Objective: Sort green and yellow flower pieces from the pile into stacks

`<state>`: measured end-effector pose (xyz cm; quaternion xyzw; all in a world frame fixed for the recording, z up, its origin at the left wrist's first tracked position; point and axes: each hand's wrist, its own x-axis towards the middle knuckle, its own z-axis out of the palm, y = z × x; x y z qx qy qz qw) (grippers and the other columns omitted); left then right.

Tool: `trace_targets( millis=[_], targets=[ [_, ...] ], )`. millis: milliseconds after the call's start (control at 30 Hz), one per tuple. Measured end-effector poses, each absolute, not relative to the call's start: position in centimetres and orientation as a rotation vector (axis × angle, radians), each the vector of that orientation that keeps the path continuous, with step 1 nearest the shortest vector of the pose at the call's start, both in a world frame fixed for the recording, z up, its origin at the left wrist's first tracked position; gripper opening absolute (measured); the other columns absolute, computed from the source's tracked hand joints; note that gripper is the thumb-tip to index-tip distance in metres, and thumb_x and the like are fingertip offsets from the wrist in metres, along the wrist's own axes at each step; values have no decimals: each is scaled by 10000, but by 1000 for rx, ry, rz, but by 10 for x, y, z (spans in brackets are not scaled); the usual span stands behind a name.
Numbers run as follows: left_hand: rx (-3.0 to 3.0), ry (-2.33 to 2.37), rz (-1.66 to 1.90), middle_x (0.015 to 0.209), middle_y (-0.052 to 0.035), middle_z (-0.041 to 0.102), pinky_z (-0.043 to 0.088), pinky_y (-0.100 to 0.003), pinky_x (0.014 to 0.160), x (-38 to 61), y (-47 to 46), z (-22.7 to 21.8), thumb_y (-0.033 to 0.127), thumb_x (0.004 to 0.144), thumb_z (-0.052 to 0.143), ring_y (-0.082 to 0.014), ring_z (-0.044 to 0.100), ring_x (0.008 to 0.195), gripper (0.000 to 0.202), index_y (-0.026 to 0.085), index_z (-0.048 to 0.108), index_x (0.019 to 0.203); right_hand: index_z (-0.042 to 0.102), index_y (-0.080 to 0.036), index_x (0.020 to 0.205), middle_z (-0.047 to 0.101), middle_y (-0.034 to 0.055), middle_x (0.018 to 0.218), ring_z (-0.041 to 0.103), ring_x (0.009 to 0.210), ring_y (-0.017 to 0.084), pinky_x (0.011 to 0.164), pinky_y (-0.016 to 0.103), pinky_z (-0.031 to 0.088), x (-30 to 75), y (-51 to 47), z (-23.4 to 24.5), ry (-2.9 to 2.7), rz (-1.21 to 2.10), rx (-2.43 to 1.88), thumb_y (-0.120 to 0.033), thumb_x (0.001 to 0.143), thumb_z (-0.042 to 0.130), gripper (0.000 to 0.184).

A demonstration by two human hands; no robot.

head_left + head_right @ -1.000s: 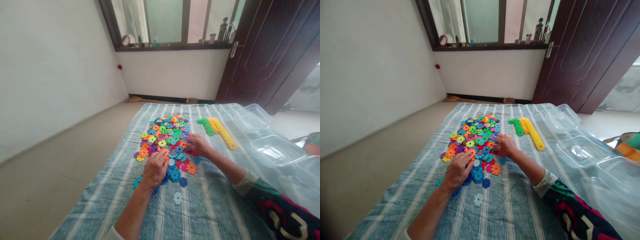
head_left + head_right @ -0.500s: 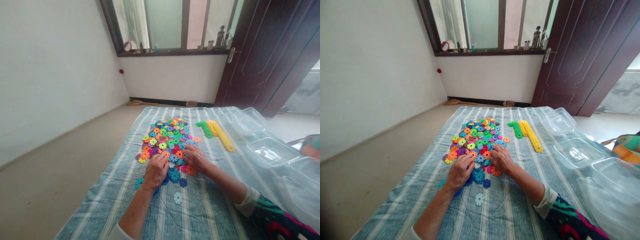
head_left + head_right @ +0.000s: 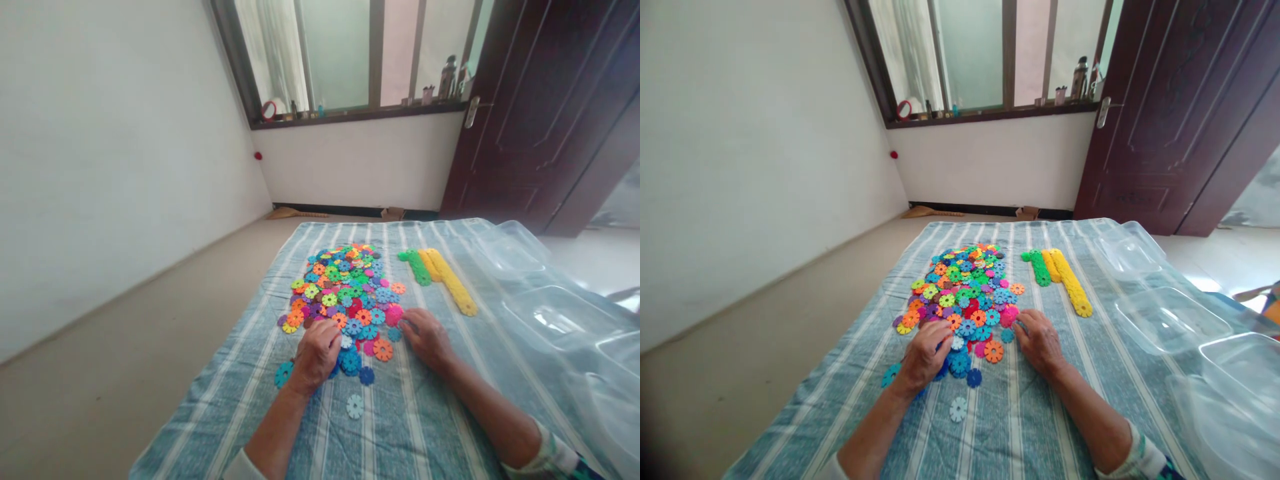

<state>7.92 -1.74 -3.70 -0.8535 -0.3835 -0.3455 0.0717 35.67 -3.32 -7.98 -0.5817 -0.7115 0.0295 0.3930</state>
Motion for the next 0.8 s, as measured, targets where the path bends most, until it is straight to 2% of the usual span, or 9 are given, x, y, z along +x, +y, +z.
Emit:
trace_targets(
  millis=[233,367,533,667,800],
  targets=[
    [-2581,-1156,-1068,990,-79,718,556,-347,867,86,-21,-34,154,868,498,-188,660,958,184,185,671,922,700,-227,903,687,69,1032,607,990,219,911,371,459,357,-35,-78,-1828,170,-1482,-313,908,482,234],
    [-2468,-1402,-891,1121,-111,684,522,-411,946,79,1,-24,250,862,554,-230,625,1072,191,181,665,1002,698,-223,895,685,69,1025,603,985,220,911,376,457,357,-36,-76,-1830,191,-1479,-320,907,487,233],
    [-2456,-1747,-546,1271,-156,614,458,-491,1002,78,21,-13,418,853,593,-293,549,1215,422,153,591,1182,696,-234,891,684,68,1023,609,975,230,883,398,469,357,-37,-78,-1823,164,-1459,-325,911,489,227],
    [-2513,-1770,-384,1315,-147,590,405,-563,1023,88,7,-18,483,860,570,-318,518,1244,426,182,602,1161,701,-242,883,688,68,1017,617,965,231,868,394,480,358,-37,-79,-1833,130,-1441,-327,910,495,225],
    [-2573,-1709,-392,1322,-136,589,382,-566,1041,92,-15,-21,424,854,604,-297,526,1230,389,202,601,1174,704,-245,875,691,62,1011,623,955,228,865,383,484,359,-37,-80,-1849,103,-1437,-322,902,509,212]
  ],
)
